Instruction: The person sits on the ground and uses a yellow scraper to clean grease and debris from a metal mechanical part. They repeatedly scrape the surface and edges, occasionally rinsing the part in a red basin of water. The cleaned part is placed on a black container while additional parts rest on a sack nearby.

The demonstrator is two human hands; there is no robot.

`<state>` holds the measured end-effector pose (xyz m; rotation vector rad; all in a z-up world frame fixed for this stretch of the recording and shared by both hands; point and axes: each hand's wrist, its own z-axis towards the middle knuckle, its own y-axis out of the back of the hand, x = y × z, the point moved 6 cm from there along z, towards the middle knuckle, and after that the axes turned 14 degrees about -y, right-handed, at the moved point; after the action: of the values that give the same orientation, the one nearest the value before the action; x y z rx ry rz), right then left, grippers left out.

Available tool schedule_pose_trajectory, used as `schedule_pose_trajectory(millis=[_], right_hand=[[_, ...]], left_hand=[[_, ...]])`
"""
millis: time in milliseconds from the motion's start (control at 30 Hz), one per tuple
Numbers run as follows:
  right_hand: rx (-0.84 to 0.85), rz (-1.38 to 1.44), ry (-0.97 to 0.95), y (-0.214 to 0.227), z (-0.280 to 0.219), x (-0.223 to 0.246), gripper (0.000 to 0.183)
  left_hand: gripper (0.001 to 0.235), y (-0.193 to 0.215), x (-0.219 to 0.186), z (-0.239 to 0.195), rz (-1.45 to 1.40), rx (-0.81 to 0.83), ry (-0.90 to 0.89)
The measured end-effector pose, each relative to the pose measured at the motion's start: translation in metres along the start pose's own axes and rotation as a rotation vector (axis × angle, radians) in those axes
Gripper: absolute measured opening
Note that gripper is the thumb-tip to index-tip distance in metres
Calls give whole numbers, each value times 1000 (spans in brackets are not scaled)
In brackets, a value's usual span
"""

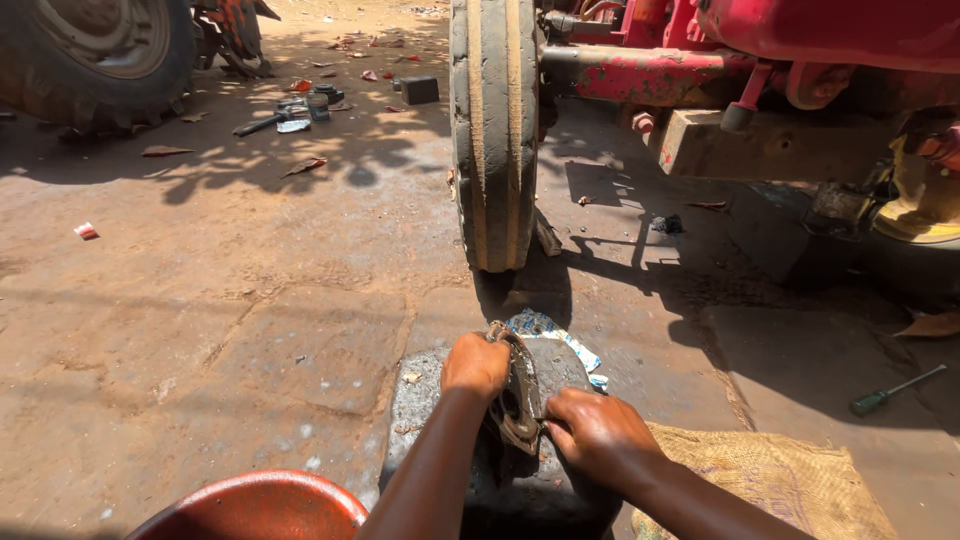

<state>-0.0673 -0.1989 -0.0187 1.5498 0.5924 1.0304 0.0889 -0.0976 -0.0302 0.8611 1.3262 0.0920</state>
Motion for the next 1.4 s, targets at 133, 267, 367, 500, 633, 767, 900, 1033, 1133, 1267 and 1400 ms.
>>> schedule_pose_trajectory(millis=[133,267,367,500,633,767,900,1033,1133,1267,1400], right_hand=[[-51,6,27,1,-19,-17,22],[25,-60,-9,0,-13,-3,27],[-82,35,-33,3,-12,-10,23],[-8,22,-43,-7,-1,-11,26],[-74,40,-52,4,-5,-18,22],[21,20,-35,-2,-6,-5,28],[-85,26,11,0,-8,-16,26],[-10,31,30,-11,-7,-11,26],[-36,36,-5,5,-18,-18,23],[71,31,-51,10,-18,4,29],[-23,45,-28,12,-28,-1,28]], left_hand=[[47,-17,-3,-22,9,-3,-93],[48,-1,-1,-21,19,-21,-78],[47,-7,-3,-24,1,14,-79],[48,-2,-4,-18,-38,51,-47],[48,-9,-12,-19,-18,75,-57],[46,0,-4,-20,4,65,-60],[46,-13,-6,-18,-78,49,-108],[47,-6,3,-8,13,11,-133],[47,-18,-8,-5,11,10,-167],[47,-5,0,-3,-2,-1,-130],[48,-15,-2,-12,-55,-8,-143]])
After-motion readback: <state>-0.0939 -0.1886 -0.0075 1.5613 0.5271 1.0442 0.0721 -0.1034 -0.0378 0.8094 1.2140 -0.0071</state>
